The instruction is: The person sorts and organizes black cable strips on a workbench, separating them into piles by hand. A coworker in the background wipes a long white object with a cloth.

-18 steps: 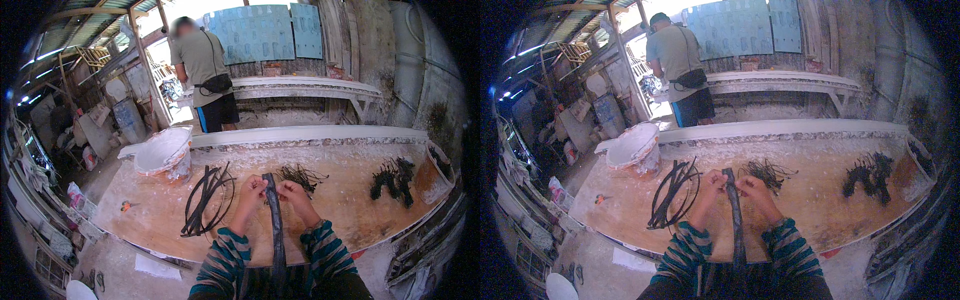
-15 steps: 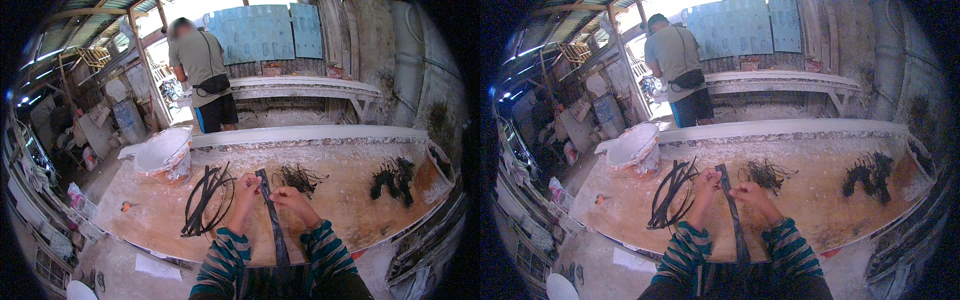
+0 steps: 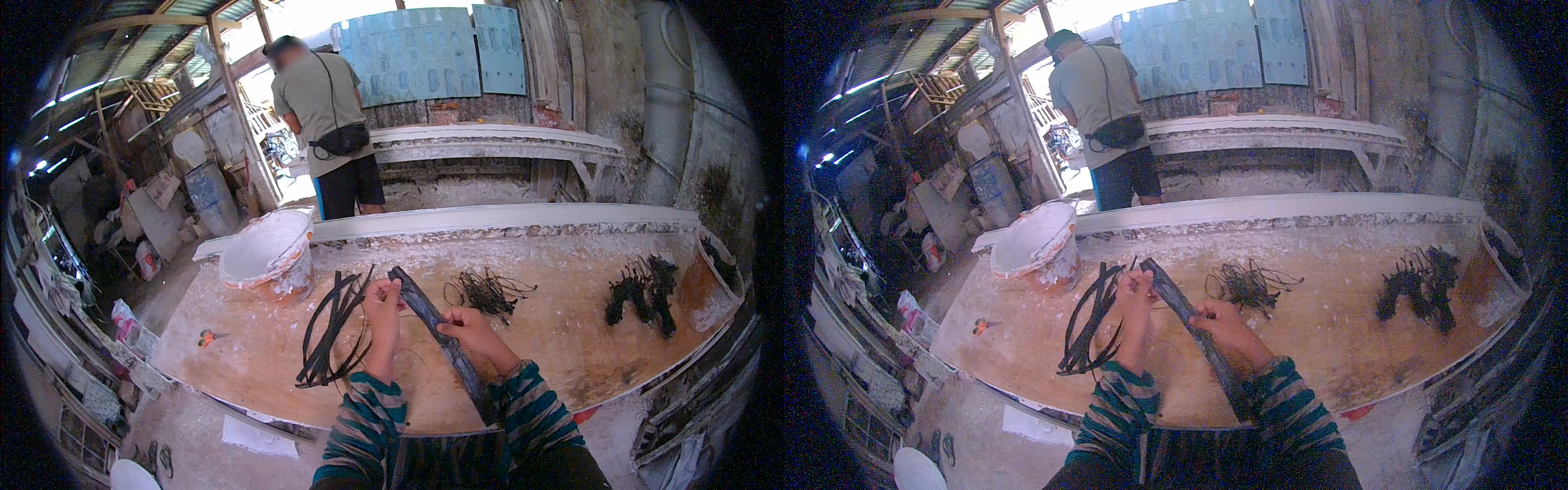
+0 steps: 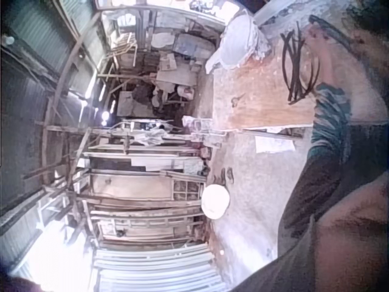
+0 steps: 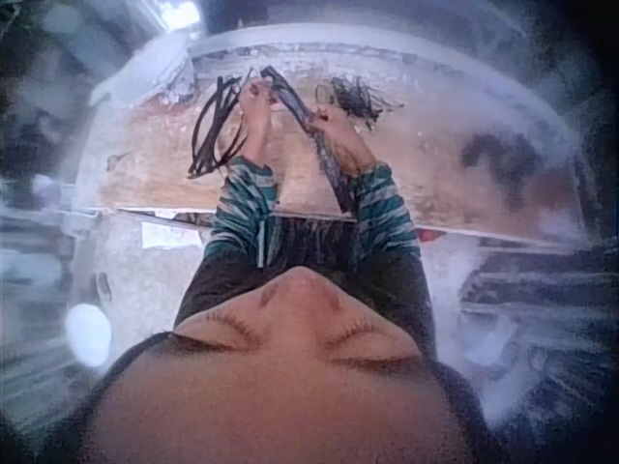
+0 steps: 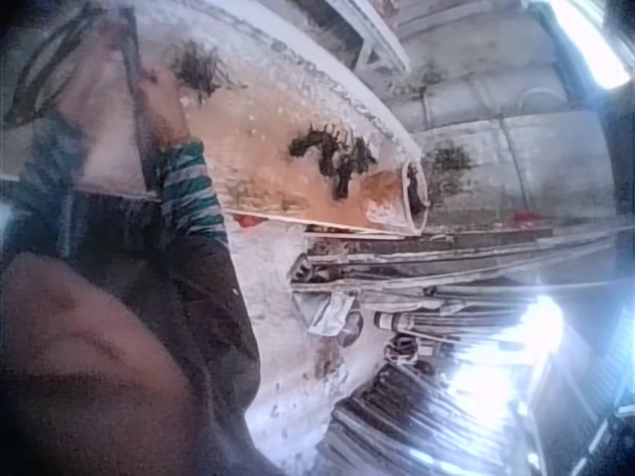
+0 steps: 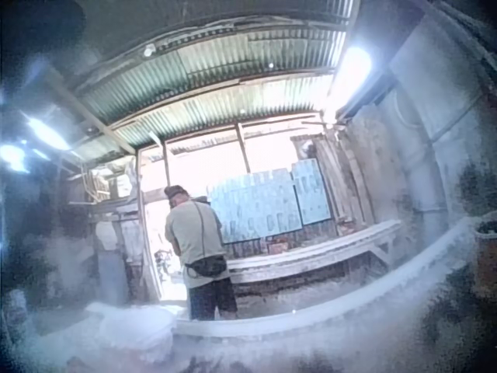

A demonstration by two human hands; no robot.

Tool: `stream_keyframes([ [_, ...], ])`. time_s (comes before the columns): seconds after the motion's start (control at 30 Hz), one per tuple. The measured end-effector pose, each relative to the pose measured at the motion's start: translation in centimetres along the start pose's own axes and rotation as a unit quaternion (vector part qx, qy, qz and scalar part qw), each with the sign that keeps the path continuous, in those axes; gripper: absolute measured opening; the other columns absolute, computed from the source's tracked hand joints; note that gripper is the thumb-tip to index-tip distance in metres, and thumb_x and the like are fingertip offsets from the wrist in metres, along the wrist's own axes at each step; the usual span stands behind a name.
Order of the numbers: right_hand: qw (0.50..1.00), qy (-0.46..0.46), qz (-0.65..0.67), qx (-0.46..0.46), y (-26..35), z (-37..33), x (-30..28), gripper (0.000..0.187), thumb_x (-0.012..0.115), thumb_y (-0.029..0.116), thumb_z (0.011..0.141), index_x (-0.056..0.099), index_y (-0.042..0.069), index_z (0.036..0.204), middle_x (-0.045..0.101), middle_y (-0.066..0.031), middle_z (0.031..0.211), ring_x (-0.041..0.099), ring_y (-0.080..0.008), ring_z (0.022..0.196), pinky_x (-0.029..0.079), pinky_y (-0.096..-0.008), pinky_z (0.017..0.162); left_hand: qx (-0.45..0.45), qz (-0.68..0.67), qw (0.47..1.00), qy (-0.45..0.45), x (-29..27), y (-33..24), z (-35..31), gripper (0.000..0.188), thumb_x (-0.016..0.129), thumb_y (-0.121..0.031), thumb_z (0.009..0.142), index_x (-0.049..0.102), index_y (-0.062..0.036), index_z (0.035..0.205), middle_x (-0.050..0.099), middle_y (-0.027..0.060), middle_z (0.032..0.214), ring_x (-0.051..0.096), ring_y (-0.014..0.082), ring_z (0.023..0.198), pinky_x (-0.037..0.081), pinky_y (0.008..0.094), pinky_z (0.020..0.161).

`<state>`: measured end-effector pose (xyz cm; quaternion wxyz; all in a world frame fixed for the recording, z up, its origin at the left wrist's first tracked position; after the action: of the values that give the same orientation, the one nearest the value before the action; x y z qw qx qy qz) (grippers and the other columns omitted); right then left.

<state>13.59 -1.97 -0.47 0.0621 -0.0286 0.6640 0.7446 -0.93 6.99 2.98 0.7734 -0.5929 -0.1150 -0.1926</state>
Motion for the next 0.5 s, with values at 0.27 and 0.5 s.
stream_keyframes([
  [0.27,0.985,-0.081,0.150,-0.002,1.2,-0.6,-1.1,0.011,0.058,0.012,0.080,0.059,0.003,0.073,0.055,0.0005,0.064,0.047,-0.0071,0.056,0.036,-0.0220,0.050,-0.155,0.108,0.952,0.242,3.5,2.5,-2.0,0.017,0.063,-0.019,0.079,0.051,-0.0096,0.074,0.052,-0.0021,0.063,0.051,0.0077,0.055,0.044,0.0203,0.053],
  [0.5,0.982,-0.073,0.174,-0.006,1.7,-0.5,-1.3,0.012,0.058,0.013,0.081,0.058,0.004,0.074,0.056,0.0018,0.066,0.047,-0.0057,0.057,0.036,-0.0206,0.052,-0.113,0.068,0.963,0.233,3.4,3.2,-2.0,0.021,0.063,-0.017,0.079,0.047,-0.0097,0.068,0.051,-0.0022,0.060,0.050,0.0068,0.053,0.041,0.0192,0.050],
])
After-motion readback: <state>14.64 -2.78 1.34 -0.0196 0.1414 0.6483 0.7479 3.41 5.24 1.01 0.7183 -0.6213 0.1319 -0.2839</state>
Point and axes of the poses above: each hand's wrist, its own z-axis towards the middle knuckle, its own x-axis out of the palm, y = z × x, the point moved 6 cm from there along z, towards the middle knuckle
